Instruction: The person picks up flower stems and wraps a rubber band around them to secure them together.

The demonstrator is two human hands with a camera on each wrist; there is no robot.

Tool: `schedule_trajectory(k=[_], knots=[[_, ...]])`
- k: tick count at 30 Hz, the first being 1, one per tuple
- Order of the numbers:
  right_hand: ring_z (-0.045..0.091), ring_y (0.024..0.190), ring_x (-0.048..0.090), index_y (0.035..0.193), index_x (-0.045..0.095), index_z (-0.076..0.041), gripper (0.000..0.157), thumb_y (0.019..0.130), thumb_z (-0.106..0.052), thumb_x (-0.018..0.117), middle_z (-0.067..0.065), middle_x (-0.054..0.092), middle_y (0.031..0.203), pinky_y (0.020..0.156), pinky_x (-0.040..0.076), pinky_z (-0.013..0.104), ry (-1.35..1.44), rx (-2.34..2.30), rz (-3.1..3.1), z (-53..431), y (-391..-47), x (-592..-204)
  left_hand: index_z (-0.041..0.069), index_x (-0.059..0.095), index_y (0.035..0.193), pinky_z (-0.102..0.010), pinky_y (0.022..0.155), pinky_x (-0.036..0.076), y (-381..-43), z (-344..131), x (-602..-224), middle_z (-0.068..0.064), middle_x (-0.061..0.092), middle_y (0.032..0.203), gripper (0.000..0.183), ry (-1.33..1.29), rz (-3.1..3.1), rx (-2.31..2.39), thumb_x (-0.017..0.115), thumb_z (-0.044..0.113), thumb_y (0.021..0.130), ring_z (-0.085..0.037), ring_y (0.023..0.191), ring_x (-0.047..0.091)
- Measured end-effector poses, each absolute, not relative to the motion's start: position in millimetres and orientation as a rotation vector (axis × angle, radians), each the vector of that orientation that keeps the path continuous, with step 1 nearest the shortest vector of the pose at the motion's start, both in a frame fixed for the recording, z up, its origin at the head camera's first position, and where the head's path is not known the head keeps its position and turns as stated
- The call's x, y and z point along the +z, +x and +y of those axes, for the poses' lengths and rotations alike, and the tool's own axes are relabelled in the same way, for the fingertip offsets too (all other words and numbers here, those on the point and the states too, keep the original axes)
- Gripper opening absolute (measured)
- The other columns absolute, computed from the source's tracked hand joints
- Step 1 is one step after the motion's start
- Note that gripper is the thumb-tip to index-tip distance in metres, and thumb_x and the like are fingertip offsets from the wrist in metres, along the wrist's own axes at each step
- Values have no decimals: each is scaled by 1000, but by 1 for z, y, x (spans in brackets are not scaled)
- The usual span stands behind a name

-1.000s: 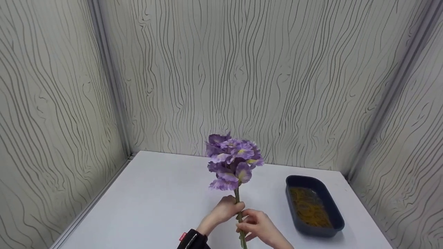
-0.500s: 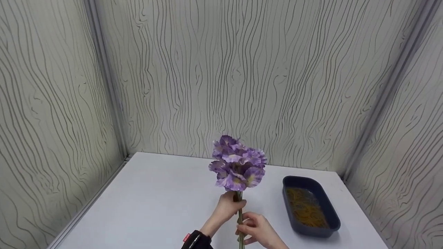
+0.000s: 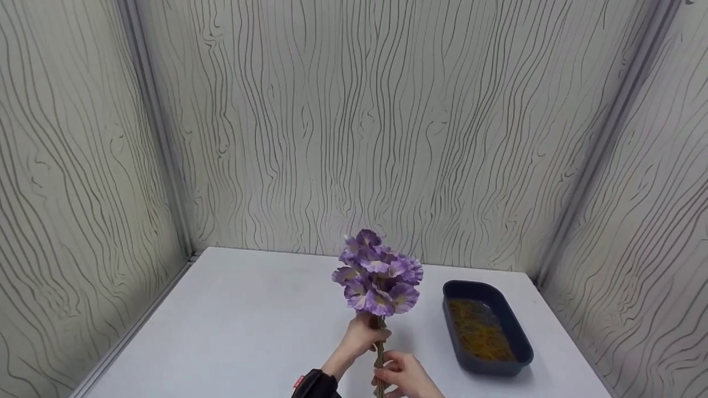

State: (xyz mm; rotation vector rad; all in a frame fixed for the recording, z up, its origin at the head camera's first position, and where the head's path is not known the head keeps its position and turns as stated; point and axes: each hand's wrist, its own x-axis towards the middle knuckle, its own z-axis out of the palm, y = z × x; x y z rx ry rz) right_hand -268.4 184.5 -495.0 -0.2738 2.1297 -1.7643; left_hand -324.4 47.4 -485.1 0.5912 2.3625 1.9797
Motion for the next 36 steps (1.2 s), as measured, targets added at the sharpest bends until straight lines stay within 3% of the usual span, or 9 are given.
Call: schedule_trajectory(k=[8, 17, 26, 36], knots=[[21, 69, 61, 95, 54, 5, 10, 89, -3, 53, 8, 62, 75, 64, 50, 37, -195, -1728, 2111, 186, -274, -513, 1, 47, 91, -26, 44, 45, -324, 50, -500, -4, 50, 69, 27, 524, 2396, 1836, 61, -2, 67, -13, 52, 52], [25, 70, 62, 93, 52, 7, 9, 89, -1, 53, 11, 62, 76, 61, 51, 39, -153, -1743, 2152, 190, -283, -520, -1, 50, 88, -22, 42, 40, -324, 38, -502, -2, 53, 66, 16, 626, 2462, 1775, 60, 2, 77, -22, 51, 57], [26, 70, 63, 89, 53, 5, 5, 88, 1, 54, 12, 63, 76, 60, 51, 37, -109, -1749, 2166, 194, -292, -529, 0, 50, 88, -23, 44, 37, -322, 13, -513, 5, 47, 60, 14, 685, 2736, 1586, 61, 2, 81, -6, 48, 44], [24, 66, 63, 89, 53, 10, 7, 87, 3, 53, 13, 62, 73, 58, 51, 35, -110, -1772, 2133, 194, -298, -545, 4, 50, 87, -25, 44, 36, -320, -9, -517, 7, 42, 62, 15, 634, 3042, 1390, 63, 6, 79, -5, 49, 39]])
